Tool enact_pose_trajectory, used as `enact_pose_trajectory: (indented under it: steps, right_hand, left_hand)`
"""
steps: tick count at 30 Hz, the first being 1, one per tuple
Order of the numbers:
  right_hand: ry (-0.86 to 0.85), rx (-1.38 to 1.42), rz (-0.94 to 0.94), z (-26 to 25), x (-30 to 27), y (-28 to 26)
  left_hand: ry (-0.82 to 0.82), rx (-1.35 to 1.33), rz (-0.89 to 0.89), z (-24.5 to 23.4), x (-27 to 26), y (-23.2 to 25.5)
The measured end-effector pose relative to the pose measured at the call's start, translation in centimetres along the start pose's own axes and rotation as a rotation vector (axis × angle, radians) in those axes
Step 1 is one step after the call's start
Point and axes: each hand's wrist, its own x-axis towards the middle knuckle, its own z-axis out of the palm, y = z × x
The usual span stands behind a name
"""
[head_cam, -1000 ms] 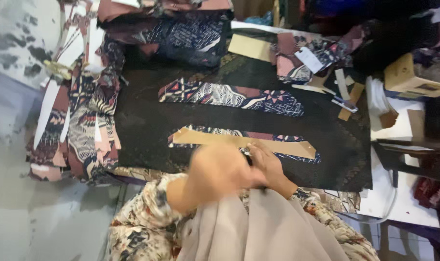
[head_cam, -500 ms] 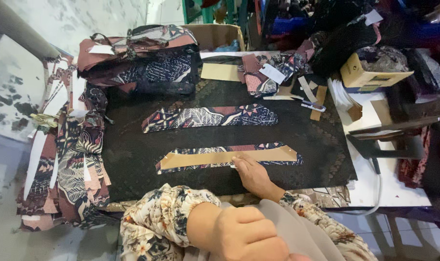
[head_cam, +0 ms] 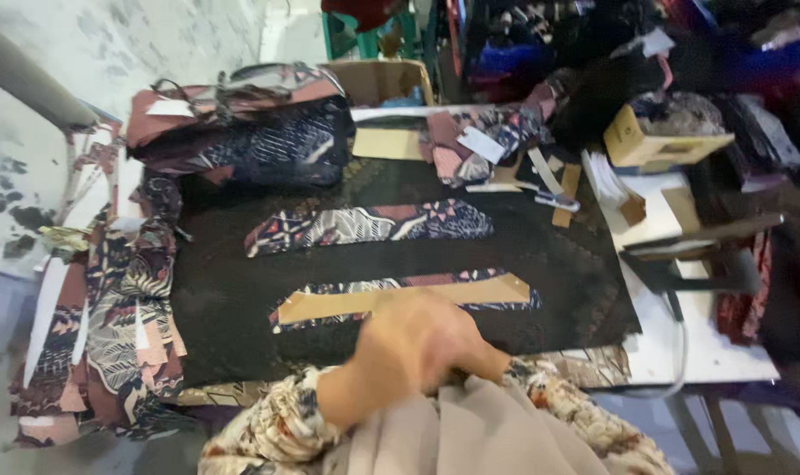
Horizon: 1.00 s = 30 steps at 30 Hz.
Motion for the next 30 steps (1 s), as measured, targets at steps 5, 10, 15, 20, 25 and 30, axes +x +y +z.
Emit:
enact_pose_trajectory:
  steps: [5,10,15,20,25,30]
  right_hand:
    - [-0.016,0.016,0.041,0.2,-0.5,-0.1]
    - [-0.035,0.041,0.124,0.6,-2.0,1.0]
    - [0.144,-0.115,0.228,-2.7,-6.0,2.7]
    - [0.183,-0.311,0.332,-6.0,-8.9,4.8]
    - [0.180,-0.345,0.396,-6.6,-9.0,4.9]
    - [0.181,-0.383,0.392,-7.1,-8.6,4.5]
  left_hand:
    - [-0.351,0.109,-0.501,6.3,-8.0,-7.1]
    - [-0.432,0.302,-0.385,9.1,-12.9,-8.3]
    - [-0.476,0.397,-0.319,9.6,-12.4,-8.2]
    - [-0.442,0.462,-0.270,9.5,-12.1,-7.6]
    - [-0.481,0.509,-0.282,9.7,-11.0,-7.0]
    - [-0.533,0.599,-0.240,10.2,-9.1,-6.2]
